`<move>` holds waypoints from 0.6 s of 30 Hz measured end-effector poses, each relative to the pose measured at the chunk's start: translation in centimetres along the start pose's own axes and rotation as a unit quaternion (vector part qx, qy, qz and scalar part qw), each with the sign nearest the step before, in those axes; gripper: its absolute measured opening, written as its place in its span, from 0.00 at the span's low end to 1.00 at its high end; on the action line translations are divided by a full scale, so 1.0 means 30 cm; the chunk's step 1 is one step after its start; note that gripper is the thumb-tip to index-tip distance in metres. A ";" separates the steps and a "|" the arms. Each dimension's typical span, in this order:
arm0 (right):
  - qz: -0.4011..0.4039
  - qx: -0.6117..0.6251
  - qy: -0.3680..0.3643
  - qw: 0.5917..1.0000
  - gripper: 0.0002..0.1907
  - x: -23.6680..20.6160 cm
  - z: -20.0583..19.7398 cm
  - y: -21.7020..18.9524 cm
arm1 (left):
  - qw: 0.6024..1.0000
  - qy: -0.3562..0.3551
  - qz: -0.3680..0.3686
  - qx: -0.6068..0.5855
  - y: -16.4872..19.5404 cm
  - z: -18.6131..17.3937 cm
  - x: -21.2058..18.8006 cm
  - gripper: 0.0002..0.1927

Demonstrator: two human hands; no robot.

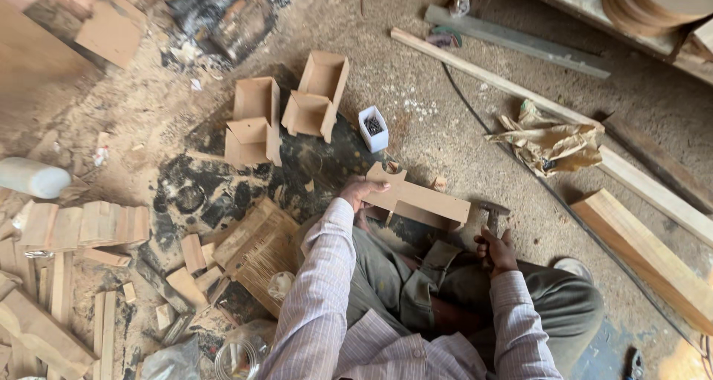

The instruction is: The person sits on the workshop floor assembling small wooden boxes. They fit wooden panels and dividers together on their lap, tap pieces into place, and use a hammer to drive nails into the joints while turning the boxes to work on different sides.

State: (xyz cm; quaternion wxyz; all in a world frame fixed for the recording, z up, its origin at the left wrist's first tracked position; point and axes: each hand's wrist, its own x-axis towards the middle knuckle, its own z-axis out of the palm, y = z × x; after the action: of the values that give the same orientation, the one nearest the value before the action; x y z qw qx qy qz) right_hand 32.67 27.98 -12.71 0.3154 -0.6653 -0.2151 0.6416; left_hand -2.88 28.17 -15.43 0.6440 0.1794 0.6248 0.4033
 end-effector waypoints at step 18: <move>-0.390 -0.385 0.125 0.827 0.53 -0.121 0.062 0.021 | 0.981 -0.002 0.151 -0.122 0.013 0.101 -0.086 0.19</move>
State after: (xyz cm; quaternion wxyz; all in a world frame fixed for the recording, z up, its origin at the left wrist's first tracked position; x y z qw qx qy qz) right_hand 30.45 25.29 -10.48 0.2821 -0.6679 -0.6449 0.2416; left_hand 0.14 27.31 -12.97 0.5939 0.1927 0.5356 0.5686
